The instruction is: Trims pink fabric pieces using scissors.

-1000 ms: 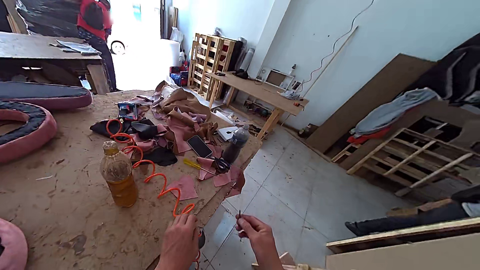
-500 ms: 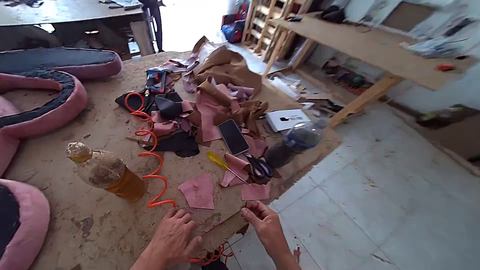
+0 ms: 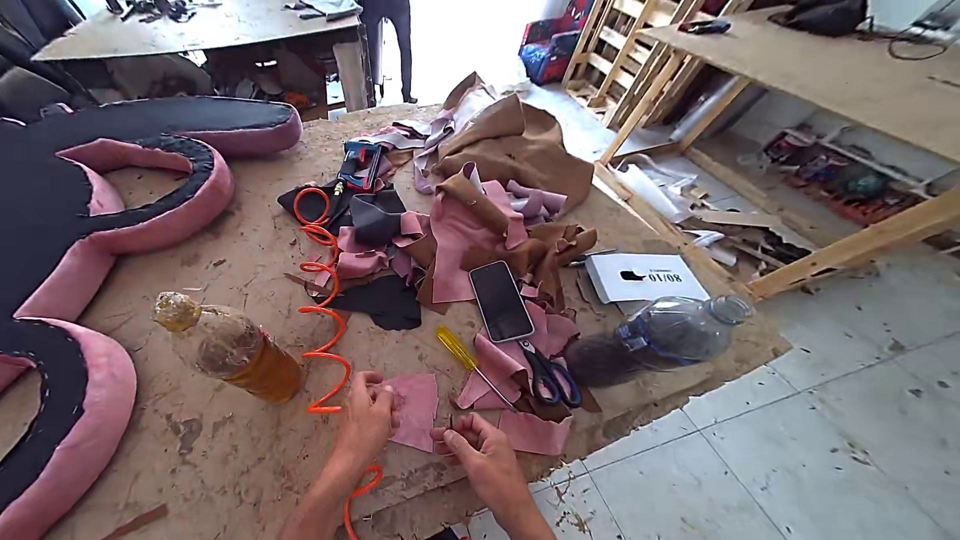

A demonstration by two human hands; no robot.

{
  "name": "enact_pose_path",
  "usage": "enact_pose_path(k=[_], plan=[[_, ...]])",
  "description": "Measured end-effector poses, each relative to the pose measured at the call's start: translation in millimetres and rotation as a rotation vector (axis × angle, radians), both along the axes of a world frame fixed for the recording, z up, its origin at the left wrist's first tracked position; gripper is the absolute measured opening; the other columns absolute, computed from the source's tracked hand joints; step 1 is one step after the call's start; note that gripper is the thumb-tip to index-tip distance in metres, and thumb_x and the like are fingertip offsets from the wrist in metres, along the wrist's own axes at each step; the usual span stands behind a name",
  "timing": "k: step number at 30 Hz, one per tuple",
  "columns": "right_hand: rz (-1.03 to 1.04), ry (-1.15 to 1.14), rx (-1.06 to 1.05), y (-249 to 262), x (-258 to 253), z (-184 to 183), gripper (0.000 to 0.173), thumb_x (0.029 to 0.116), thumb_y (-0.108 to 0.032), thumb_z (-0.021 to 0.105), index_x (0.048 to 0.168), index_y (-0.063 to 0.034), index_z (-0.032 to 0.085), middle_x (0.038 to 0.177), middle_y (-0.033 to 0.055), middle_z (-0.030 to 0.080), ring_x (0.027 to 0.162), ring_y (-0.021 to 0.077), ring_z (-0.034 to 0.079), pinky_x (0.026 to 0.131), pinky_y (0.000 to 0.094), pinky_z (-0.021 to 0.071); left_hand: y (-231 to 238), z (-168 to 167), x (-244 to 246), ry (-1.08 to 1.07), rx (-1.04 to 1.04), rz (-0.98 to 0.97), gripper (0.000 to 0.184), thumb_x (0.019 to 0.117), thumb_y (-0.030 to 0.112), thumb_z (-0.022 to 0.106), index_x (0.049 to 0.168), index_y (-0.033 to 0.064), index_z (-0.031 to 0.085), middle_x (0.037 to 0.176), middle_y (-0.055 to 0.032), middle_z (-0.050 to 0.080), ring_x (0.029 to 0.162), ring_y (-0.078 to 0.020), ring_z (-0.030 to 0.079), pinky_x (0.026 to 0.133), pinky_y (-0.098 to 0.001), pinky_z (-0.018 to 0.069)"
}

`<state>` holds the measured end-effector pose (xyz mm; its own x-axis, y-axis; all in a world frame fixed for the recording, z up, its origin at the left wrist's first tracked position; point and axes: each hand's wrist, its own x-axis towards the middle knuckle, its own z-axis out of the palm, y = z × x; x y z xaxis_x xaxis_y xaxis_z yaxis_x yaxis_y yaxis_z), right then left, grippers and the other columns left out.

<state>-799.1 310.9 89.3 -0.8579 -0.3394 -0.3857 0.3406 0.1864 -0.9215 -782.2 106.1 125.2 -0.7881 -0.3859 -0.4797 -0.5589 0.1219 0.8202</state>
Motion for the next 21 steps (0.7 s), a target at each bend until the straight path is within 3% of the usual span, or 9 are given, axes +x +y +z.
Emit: enact_pose_path(k=[2,5,8,10,11,13,14,17,21], plan=[[-0.019,-0.041,-0.084,-0.3,0.7,5.8,0.017,0.1021,-0.008,0.055,0.117,-0.0001,0.057,0.1,0.011,0.079,0.087,0.0248,0.078,0.077,0.0384,0.066,1.3,-0.4,-8.7,0.09,-0.095,0.05,0.032,0.1073,0.016,0.048,0.136,0.0026,0.051,0.098,-0.0094,0.072,0.082,-0.0192,0.073,0.077,-0.039,0.0617],[0.033,-0.108,-0.092,5.9,-3.5,1.9,0.028,0.1052,-0.011,0.047,0.129,0.001,0.056,0.093,0.0093,0.075,0.079,0.0212,0.075,0.072,0.0372,0.065,-6.6,-4.1,-18.1,-0.03,-0.537,-0.284,0.037,0.1011,0.012,0.05,0.137,0.0035,0.057,0.127,-0.0136,0.066,0.12,-0.0285,0.063,0.104,-0.0486,0.0507],[0.04,-0.202,-0.045,3.6,-8.1,-6.2,0.029,0.1014,-0.018,0.041,0.117,-0.0049,0.062,0.073,-0.001,0.049,0.054,0.012,0.048,0.049,0.0299,0.0465,-8.9,-11.2,-21.1,-0.272,-0.76,-0.557,0.048,0.0953,0.015,0.059,0.142,0.004,0.054,0.141,-0.0183,0.055,0.134,-0.0372,0.051,0.108,-0.0494,0.0469],[0.032,-0.105,0.161,-4.5,-9.1,-6.2,0.022,0.1018,-0.022,0.047,0.104,-0.0071,0.062,0.07,-0.0003,0.048,0.052,0.0122,0.046,0.047,0.0298,0.0419,-8.0,-9.4,-22.3,-0.348,-0.774,-0.602,0.058,0.0941,0.019,0.064,0.148,0.0052,0.048,0.145,-0.0184,0.052,0.136,-0.0373,0.05,0.107,-0.0488,0.048],[0.046,-0.006,0.349,-9.9,-8.4,-2.9,0.023,0.1003,-0.026,0.051,0.101,-0.0074,0.065,0.072,0.0025,0.054,0.058,0.0161,0.052,0.054,0.0358,0.0448,-7.6,-8.4,-22.5,-0.362,-0.753,-0.605,0.06,0.0937,0.02,0.066,0.148,0.0053,0.047,0.144,-0.0189,0.053,0.136,-0.0376,0.05,0.106,-0.0499,0.0486],[0.083,0.125,0.634,-23.1,-5.0,4.1,0.029,0.0953,-0.033,0.058,0.105,-0.0064,0.065,0.081,0.007,0.064,0.075,0.0238,0.064,0.07,0.0471,0.0517,-7.7,-7.6,-24.8,-0.39,-0.701,-0.618,0.053,0.0935,0.019,0.065,0.143,0.0063,0.052,0.139,-0.0177,0.057,0.134,-0.0363,0.052,0.104,-0.051,0.0497],[0.091,0.149,0.701,-29.6,-4.0,4.3,0.037,0.0907,-0.038,0.064,0.108,-0.0059,0.063,0.084,0.0071,0.065,0.079,0.0247,0.066,0.073,0.0483,0.0531,-8.8,-7.0,-26.7,-0.403,-0.672,-0.631,0.048,0.0936,0.018,0.064,0.14,0.0067,0.055,0.135,-0.0174,0.06,0.131,-0.0357,0.054,0.103,-0.0519,0.0498],[0.107,0.138,0.763,-43.0,-4.7,6.0,0.045,0.0853,-0.04,0.07,0.112,-0.0044,0.061,0.091,0.0091,0.067,0.086,0.0265,0.068,0.078,0.0487,0.0537,-17.2,-7.4,-33.3,-0.41,-0.562,-0.671,0.039,0.0919,0.02,0.064,0.128,0.0069,0.063,0.124,-0.017,0.066,0.122,-0.0351,0.061,0.101,-0.055,0.0499],[0.145,0.116,0.773,-45.6,-12.0,5.3,0.029,0.0934,-0.029,0.061,0.109,-0.0046,0.062,0.09,0.0099,0.067,0.087,0.0266,0.068,0.08,0.048,0.0527,-28.9,-6.2,-40.6,-0.382,-0.446,-0.673,0.037,0.0918,0.026,0.068,0.123,0.0064,0.066,0.119,-0.0178,0.068,0.116,-0.0346,0.064,0.1,-0.0566,0.0488]])
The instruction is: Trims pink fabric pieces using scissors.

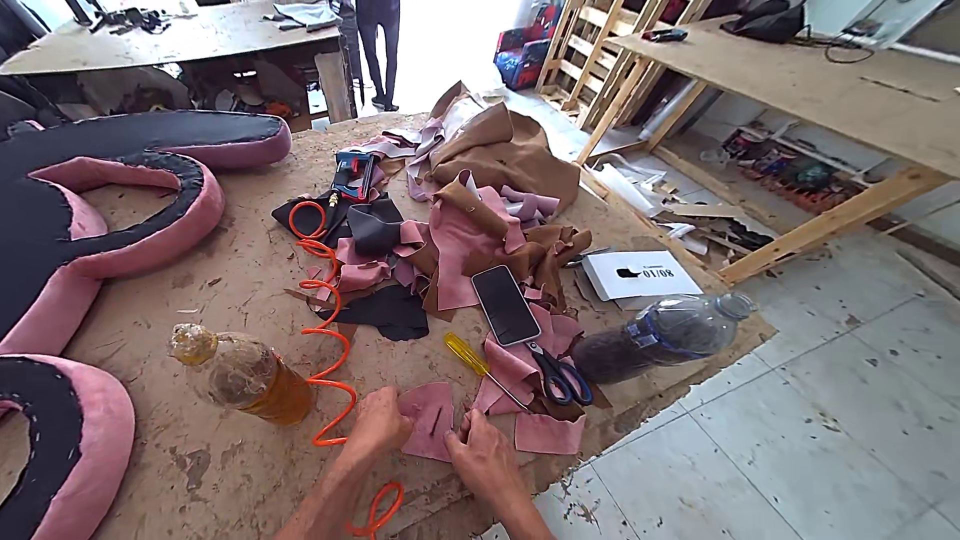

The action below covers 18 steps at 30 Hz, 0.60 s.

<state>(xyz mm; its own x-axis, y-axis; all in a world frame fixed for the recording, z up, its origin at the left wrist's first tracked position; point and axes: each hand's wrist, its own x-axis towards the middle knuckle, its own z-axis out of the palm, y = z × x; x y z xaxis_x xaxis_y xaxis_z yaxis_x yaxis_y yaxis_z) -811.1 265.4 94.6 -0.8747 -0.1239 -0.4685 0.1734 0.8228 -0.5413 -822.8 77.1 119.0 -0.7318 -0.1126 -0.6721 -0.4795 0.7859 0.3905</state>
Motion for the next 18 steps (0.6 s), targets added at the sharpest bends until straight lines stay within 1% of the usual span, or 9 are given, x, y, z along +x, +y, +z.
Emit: enact_pose_path(k=[1,3,6,8,10,12,14,16,18], plan=[[-0.001,0.007,-0.003,0.6,-1.0,-1.6,0.027,0.0945,-0.027,0.06,0.109,-0.0046,0.063,0.09,0.0104,0.068,0.087,0.0269,0.068,0.08,0.0479,0.0532,-2.4,-0.1,-1.8,-0.001,0.026,0.013,0.036,0.0924,0.028,0.069,0.121,0.0069,0.066,0.117,-0.0173,0.068,0.115,-0.0341,0.064,0.099,-0.0564,0.0492],[-0.027,0.026,-0.015,1.3,-0.5,-3.2,0.028,0.0927,-0.028,0.062,0.11,-0.006,0.065,0.09,0.0086,0.069,0.085,0.0251,0.069,0.079,0.0469,0.0545,-6.0,-3.2,-3.8,0.012,0.067,0.058,0.032,0.0932,0.028,0.068,0.118,0.0075,0.067,0.113,-0.0158,0.07,0.109,-0.0324,0.066,0.096,-0.0555,0.051],[-0.057,0.105,0.017,-4.5,-1.1,-1.5,0.035,0.092,-0.04,0.062,0.105,-0.0086,0.068,0.083,0.0058,0.071,0.08,0.0233,0.07,0.073,0.0466,0.055,-11.2,-13.6,-6.0,0.043,0.113,0.137,0.027,0.0951,0.027,0.064,0.115,0.0091,0.068,0.107,-0.0134,0.071,0.102,-0.029,0.069,0.09,-0.0538,0.054],[0.0,0.075,0.101,-14.5,-6.5,3.2,0.043,0.0935,-0.049,0.059,0.101,-0.0087,0.071,0.086,0.0083,0.072,0.086,0.0256,0.071,0.077,0.0481,0.0548,-12.1,-16.1,-5.4,0.057,0.104,0.149,0.025,0.0958,0.026,0.063,0.114,0.0098,0.069,0.106,-0.0128,0.071,0.102,-0.0285,0.068,0.091,-0.0534,0.0533],[0.095,-0.028,0.214,-25.5,-14.6,8.9,0.05,0.0945,-0.054,0.056,0.1,-0.0068,0.071,0.095,0.0129,0.073,0.098,0.0299,0.071,0.084,0.0504,0.0545,-12.4,-18.8,-4.7,0.078,0.099,0.165,0.024,0.0954,0.025,0.064,0.113,0.01,0.07,0.105,-0.0122,0.071,0.102,-0.0284,0.068,0.091,-0.053,0.0526],[0.138,-0.091,0.265,-33.3,-19.9,10.1,0.052,0.0956,-0.053,0.055,0.097,-0.0041,0.07,0.101,0.0165,0.072,0.104,0.033,0.07,0.086,0.053,0.0538,-13.9,-21.9,-4.0,0.093,0.103,0.194,0.022,0.0944,0.025,0.065,0.11,0.0105,0.071,0.103,-0.0114,0.071,0.1,-0.0277,0.068,0.09,-0.0525,0.0529],[0.142,-0.117,0.272,-34.6,-24.8,11.2,0.046,0.0954,-0.046,0.055,0.096,-0.0028,0.071,0.103,0.018,0.072,0.106,0.0343,0.069,0.087,0.0548,0.0536,-14.5,-25.2,-3.4,0.111,0.109,0.222,0.021,0.0932,0.026,0.067,0.108,0.0115,0.071,0.101,-0.0101,0.072,0.097,-0.0263,0.069,0.088,-0.0515,0.0543],[0.119,-0.116,0.254,-29.8,-26.5,12.1,0.041,0.094,-0.042,0.056,0.091,-0.0042,0.072,0.098,0.0161,0.072,0.102,0.033,0.07,0.085,0.0543,0.0533,-13.2,-25.6,-1.2,0.112,0.116,0.243,0.021,0.0933,0.026,0.067,0.108,0.0118,0.072,0.1,-0.0093,0.072,0.098,-0.0257,0.069,0.089,-0.051,0.0539],[0.043,-0.104,0.146,-16.7,-25.6,12.2,0.039,0.0948,-0.041,0.056,0.09,-0.0052,0.071,0.091,0.0138,0.07,0.094,0.0309,0.069,0.082,0.0533,0.0517,-13.9,-27.4,0.2,0.125,0.138,0.252,0.021,0.0931,0.026,0.067,0.108,0.0116,0.071,0.101,-0.0089,0.072,0.098,-0.0251,0.068,0.089,-0.0506,0.0536]])
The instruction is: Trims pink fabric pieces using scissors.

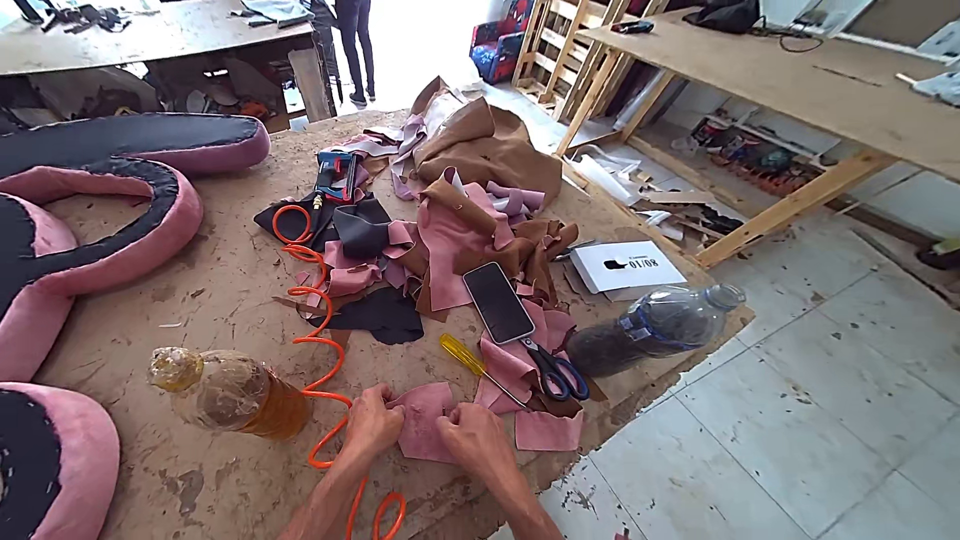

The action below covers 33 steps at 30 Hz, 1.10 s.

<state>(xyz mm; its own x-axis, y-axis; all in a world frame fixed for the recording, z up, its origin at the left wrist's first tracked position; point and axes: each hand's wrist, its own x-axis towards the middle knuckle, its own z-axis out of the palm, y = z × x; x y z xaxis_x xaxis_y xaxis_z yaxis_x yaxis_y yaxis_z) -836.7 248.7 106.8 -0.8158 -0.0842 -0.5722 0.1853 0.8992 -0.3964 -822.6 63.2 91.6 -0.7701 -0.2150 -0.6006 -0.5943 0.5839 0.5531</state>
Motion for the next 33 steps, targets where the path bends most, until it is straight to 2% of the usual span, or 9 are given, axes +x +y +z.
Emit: enact_pose_path(k=[7,11,14,16,20,23,25,27,33], plan=[[-0.281,-0.131,-0.493,68.3,25.5,-18.1,0.015,0.0988,-0.018,0.063,0.107,-0.0051,0.059,0.074,0.0059,0.074,0.058,0.0187,0.071,0.055,0.0353,0.0587,-6.3,-5.1,0.1,-0.001,0.058,0.006,0.019,0.0921,0.022,0.067,0.108,0.012,0.07,0.097,-0.0071,0.072,0.092,-0.0223,0.069,0.086,-0.0481,0.0551],[-0.458,-0.19,-1.071,92.2,37.6,-21.3,0.039,0.1052,-0.015,0.041,0.141,0.0007,0.047,0.087,0.0134,0.074,0.073,0.0222,0.074,0.061,0.0337,0.0614,-7.2,-10.9,0.7,0.014,0.159,0.076,0.017,0.0935,0.017,0.066,0.109,0.0115,0.072,0.097,-0.0073,0.073,0.087,-0.0197,0.071,0.08,-0.0437,0.0586],[-0.564,-0.242,-1.264,99.0,39.8,-26.0,0.037,0.1068,-0.016,0.031,0.124,0.0009,0.059,0.092,0.0143,0.075,0.08,0.0227,0.074,0.064,0.0338,0.0611,-5.0,-12.2,-0.1,0.024,0.246,0.17,0.012,0.0935,0.01,0.065,0.104,0.0072,0.071,0.092,-0.0095,0.072,0.081,-0.0203,0.072,0.074,-0.0405,0.0612],[-0.674,-0.209,-1.285,94.1,39.3,-26.0,0.033,0.1059,-0.014,0.027,0.104,-0.0028,0.058,0.078,0.0084,0.068,0.067,0.0183,0.069,0.057,0.0309,0.0584,-3.6,-11.2,-1.0,0.03,0.318,0.231,0.012,0.0934,0.005,0.065,0.105,0.0038,0.069,0.093,-0.012,0.072,0.08,-0.0215,0.073,0.073,-0.0396,0.0624],[-0.844,-0.148,-1.264,80.3,32.5,-21.1,0.055,0.1118,-0.037,0.013,0.08,-0.0125,0.051,0.054,-0.0061,0.041,0.04,0.0028,0.035,0.039,0.0171,0.03,-1.1,-6.7,-0.3,0.04,0.479,0.326,0.013,0.0942,-0.002,0.064,0.108,-0.0012,0.065,0.097,-0.0153,0.071,0.08,-0.0225,0.073,0.072,-0.0368,0.0632],[-0.633,0.052,-1.157,73.5,23.8,-24.2,0.035,0.1038,-0.033,0.034,0.08,-0.0146,0.051,0.059,-0.0055,0.045,0.046,0.0049,0.041,0.043,0.0202,0.0346,-0.1,1.4,0.8,0.066,0.594,0.391,0.014,0.095,-0.004,0.064,0.109,-0.0036,0.063,0.096,-0.0166,0.071,0.078,-0.0233,0.073,0.069,-0.036,0.0636],[-0.518,0.094,-1.049,67.9,16.0,-16.8,0.027,0.0949,-0.032,0.055,0.101,-0.0052,0.055,0.083,0.0049,0.066,0.07,0.0165,0.066,0.057,0.0319,0.0547,2.5,14.4,1.0,0.1,0.665,0.406,0.013,0.0963,-0.004,0.062,0.11,-0.0046,0.062,0.095,-0.0171,0.071,0.078,-0.0238,0.074,0.07,-0.0365,0.0641],[-0.485,0.054,-1.069,57.3,8.6,-4.2,0.041,0.0902,-0.028,0.065,0.117,0.0018,0.054,0.108,0.0132,0.071,0.093,0.0262,0.073,0.073,0.0427,0.0629,5.4,30.7,1.8,0.138,0.719,0.384,0.013,0.0969,-0.004,0.061,0.11,-0.0045,0.062,0.095,-0.0172,0.072,0.078,-0.0241,0.074,0.071,-0.0367,0.0644],[-0.305,0.128,-1.187,10.1,5.1,45.7,0.041,0.0765,-0.011,0.08,0.108,-0.0013,0.055,0.089,0.0078,0.067,0.08,0.0169,0.07,0.072,0.0328,0.0615,-6.7,86.8,33.8,0.347,0.781,0.305,0.014,0.0944,0.001,0.062,0.108,-0.0017,0.064,0.092,-0.0139,0.073,0.078,-0.0222,0.074,0.07,-0.0361,0.0645]])
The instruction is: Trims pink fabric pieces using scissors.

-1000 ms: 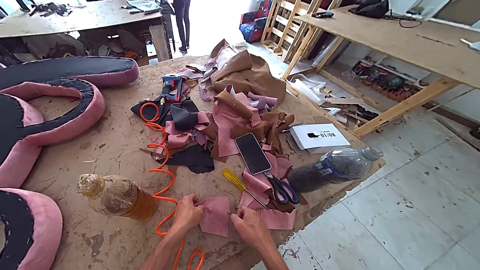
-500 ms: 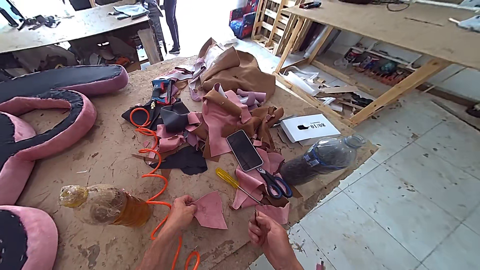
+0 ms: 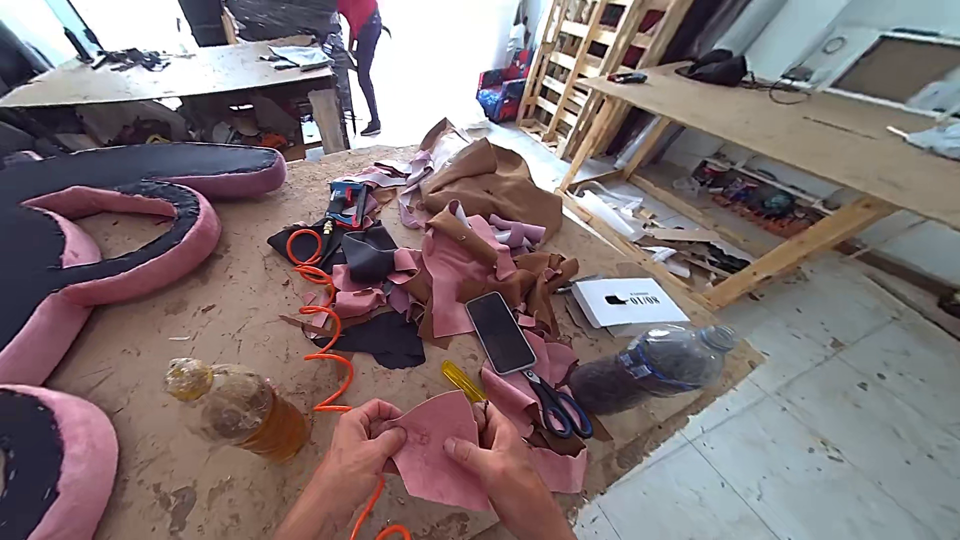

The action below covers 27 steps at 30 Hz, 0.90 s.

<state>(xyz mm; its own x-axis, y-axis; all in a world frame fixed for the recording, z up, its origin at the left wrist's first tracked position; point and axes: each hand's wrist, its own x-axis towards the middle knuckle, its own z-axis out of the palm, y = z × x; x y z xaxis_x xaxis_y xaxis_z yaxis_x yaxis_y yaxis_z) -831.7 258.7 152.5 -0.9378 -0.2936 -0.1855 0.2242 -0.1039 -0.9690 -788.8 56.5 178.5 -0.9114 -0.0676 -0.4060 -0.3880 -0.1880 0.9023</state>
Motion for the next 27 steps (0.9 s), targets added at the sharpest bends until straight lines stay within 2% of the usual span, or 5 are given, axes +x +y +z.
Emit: enact_pose_path(k=[9,15,19,23,27], plan=[[0.187,0.06,-0.031,-76.4,35.7,31.4,0.041,0.075,0.006,0.073,0.112,0.0036,0.054,0.091,0.0097,0.073,0.082,0.0169,0.074,0.073,0.0323,0.0644,-27.9,24.9,96.6,0.101,0.25,0.539,0.039,0.0989,0.006,0.054,0.135,-0.0038,0.045,0.11,-0.0207,0.069,0.088,-0.0295,0.074,0.076,-0.0434,0.0649],[0.361,0.221,0.242,-106.3,78.4,13.9,0.034,0.0763,-0.005,0.078,0.104,-0.002,0.057,0.081,0.0012,0.07,0.072,0.0098,0.071,0.065,0.0284,0.0621,-20.0,4.0,145.3,0.085,-0.596,0.574,0.04,0.0899,0.011,0.07,0.129,0.0059,0.061,0.102,0.0015,0.072,0.081,-0.0081,0.071,0.069,-0.0266,0.0633],[0.47,0.252,0.275,-129.1,89.7,-8.9,0.033,0.0765,-0.012,0.078,0.103,-0.0051,0.059,0.079,-0.0004,0.068,0.07,0.0091,0.069,0.063,0.0286,0.0609,-29.4,-13.0,170.0,-0.061,-0.548,0.75,0.035,0.0902,0.013,0.068,0.124,0.0066,0.062,0.103,0.0006,0.073,0.081,-0.009,0.072,0.071,-0.0275,0.0633],[0.689,0.374,0.72,-170.1,88.9,-35.9,0.035,0.0822,-0.025,0.075,0.108,-0.005,0.063,0.087,0.005,0.07,0.081,0.0187,0.07,0.074,0.0421,0.0587,-55.2,-57.6,180.9,-0.275,-0.627,0.756,0.036,0.0932,0.016,0.066,0.128,0.0098,0.061,0.103,-0.0011,0.073,0.082,-0.0119,0.072,0.077,-0.0323,0.0625],[0.864,0.591,1.101,-172.3,91.0,-31.0,0.044,0.0921,-0.037,0.066,0.119,-0.0015,0.063,0.11,0.0138,0.069,0.09,0.0275,0.071,0.078,0.0451,0.0585,-54.1,-87.9,193.0,-0.383,-0.991,0.58,0.058,0.0949,0.016,0.063,0.149,0.0015,0.048,0.133,-0.0207,0.062,0.112,-0.0356,0.067,0.096,-0.0543,0.0549]])
